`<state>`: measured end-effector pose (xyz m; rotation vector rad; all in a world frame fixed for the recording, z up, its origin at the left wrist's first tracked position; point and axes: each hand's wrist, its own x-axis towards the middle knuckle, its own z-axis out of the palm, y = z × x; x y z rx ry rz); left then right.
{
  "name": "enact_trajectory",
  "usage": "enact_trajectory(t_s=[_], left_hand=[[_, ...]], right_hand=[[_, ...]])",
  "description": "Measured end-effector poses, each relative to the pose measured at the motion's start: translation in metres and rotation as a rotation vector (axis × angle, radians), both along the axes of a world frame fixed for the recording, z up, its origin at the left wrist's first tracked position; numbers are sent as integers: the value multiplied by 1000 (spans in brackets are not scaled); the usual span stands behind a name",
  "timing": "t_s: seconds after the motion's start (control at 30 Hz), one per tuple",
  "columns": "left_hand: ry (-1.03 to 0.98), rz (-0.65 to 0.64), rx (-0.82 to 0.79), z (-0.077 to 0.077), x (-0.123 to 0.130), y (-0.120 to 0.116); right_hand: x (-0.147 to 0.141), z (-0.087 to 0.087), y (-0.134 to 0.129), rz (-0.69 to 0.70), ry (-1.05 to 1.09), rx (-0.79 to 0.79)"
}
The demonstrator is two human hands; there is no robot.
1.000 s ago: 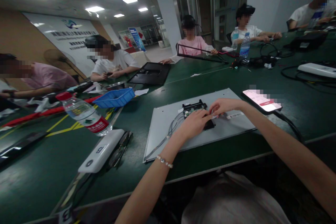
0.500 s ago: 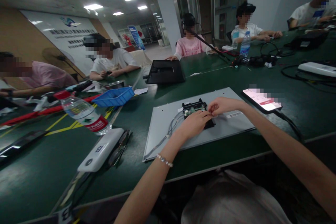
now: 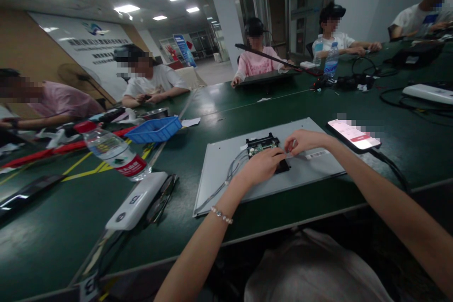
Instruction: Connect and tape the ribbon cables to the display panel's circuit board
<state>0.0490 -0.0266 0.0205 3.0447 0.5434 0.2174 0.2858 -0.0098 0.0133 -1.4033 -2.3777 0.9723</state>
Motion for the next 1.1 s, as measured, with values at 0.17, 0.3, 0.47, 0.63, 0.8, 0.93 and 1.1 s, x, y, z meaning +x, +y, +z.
enact_trajectory(t_s=[0.17, 0.3, 0.47, 0.63, 0.8, 0.93, 1.1], left_hand=[[-40, 6, 2, 2, -2, 1], [-67, 78, 16, 9, -7, 3], [-110, 198, 56, 13, -15, 12], [-154, 369, 116, 14, -30, 29], [-142, 598, 92, 31, -47, 48], [-41, 721, 84, 40, -49, 59], [69, 835, 88, 26, -40, 65]], right_hand=[[-2, 7, -4, -20, 2, 14], [-1, 10, -4, -104, 18, 25], [-1, 7, -2, -153, 15, 60], [0, 2, 0, -189, 11, 109], [-6, 4, -5, -181, 18, 94], [-11, 11, -12, -173, 11, 38], [-12, 10, -13, -198, -13, 15]])
